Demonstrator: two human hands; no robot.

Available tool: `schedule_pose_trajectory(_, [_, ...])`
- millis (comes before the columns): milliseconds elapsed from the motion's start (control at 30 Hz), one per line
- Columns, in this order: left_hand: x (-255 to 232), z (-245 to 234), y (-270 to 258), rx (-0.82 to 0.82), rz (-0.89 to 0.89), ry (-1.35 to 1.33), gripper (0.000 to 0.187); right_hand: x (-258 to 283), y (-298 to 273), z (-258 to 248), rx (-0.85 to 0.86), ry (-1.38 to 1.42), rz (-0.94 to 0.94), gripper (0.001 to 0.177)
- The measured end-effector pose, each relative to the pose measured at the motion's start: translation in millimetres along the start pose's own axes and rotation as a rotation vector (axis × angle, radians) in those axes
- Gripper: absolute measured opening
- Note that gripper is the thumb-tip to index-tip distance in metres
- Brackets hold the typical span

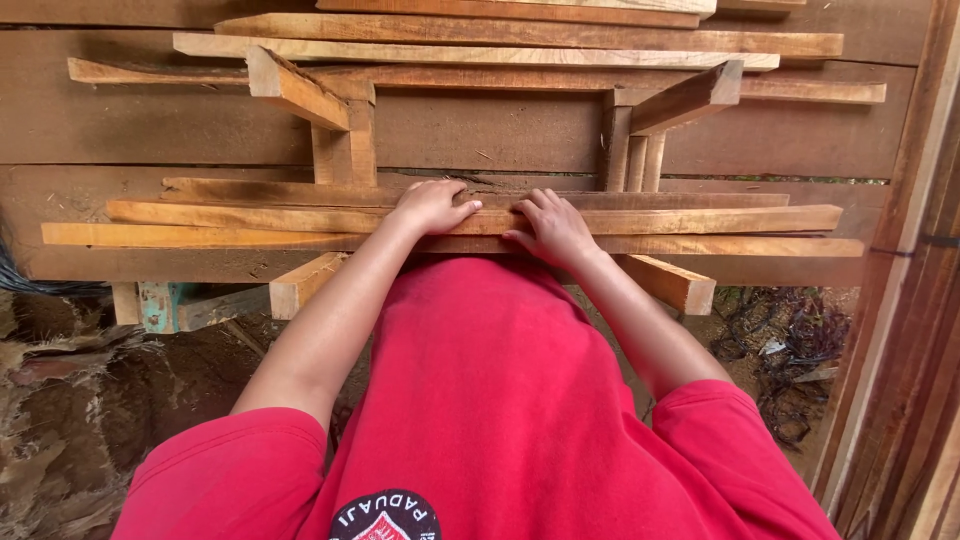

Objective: Untying a bundle of wood planks and organizing them on a storage rack.

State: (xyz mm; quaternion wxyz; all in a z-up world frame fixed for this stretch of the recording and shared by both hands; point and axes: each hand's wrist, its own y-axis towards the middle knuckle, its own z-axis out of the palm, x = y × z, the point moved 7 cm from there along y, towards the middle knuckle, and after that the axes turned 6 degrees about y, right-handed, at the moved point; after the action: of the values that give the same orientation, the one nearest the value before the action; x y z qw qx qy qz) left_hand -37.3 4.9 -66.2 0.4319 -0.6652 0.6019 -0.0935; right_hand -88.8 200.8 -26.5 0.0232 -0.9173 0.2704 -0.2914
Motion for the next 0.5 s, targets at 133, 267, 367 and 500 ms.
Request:
schedule_pose_trajectory(133, [5.0,-4.1,-5.6,-0.029,-0.011,-0.072,0.063,-18.0,4.0,14.0,-0.139,-0.07,-0.049,0.045])
schedule_pose_trajectory(267, [12.0,7.9,1.7,-0.055,0.0,-0.055,0.063,6.2,6.0,-8.4,-0.207,0.101,-0.056,0.034])
schedule_pose_trajectory(367, [20.0,19.2,14.4,-0.075,-0.001,-0.036,0.063,1.4,8.0,3.5,-0.176,0.143,-0.011,0.034])
schedule_pose_trajectory(500, [17.8,17.6,9.8,-0.091,0.007,-0.044,0.062,11.0,9.3,5.8,-0.202,-0.004,-0.087,0.035])
